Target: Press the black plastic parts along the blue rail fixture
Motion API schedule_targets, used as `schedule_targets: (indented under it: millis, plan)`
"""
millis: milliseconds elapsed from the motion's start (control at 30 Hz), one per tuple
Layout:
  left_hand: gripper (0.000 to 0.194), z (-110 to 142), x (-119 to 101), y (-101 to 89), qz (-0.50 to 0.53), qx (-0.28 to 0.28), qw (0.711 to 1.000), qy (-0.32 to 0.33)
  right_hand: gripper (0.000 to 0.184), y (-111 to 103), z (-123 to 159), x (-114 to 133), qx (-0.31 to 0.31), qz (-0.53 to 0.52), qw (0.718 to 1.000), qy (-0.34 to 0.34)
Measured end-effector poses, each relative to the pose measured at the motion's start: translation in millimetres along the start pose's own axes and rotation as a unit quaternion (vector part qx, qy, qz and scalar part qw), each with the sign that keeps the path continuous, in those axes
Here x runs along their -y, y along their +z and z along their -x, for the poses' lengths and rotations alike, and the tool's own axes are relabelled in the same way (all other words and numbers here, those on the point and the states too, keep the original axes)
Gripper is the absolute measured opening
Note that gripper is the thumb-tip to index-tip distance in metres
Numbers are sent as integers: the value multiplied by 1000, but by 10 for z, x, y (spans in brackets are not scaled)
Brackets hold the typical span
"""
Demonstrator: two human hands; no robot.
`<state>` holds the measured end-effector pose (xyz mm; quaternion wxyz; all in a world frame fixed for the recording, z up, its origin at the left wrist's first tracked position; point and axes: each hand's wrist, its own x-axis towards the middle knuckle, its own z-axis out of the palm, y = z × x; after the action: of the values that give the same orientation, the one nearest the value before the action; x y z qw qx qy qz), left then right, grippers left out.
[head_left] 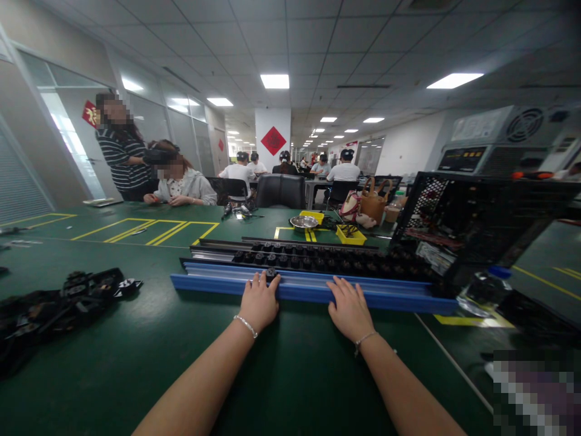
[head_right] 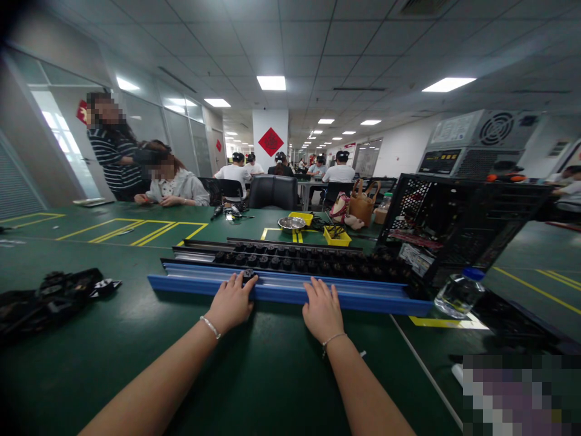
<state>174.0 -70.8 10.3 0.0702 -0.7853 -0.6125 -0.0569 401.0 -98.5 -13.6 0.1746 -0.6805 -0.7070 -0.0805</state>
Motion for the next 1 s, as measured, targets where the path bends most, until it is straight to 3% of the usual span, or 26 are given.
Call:
schedule_targets:
  millis: [1000]
  plan:
    - [68,-20,76,-94,2,61,998,-21,49,0,8,-6,-3,3,1000,2]
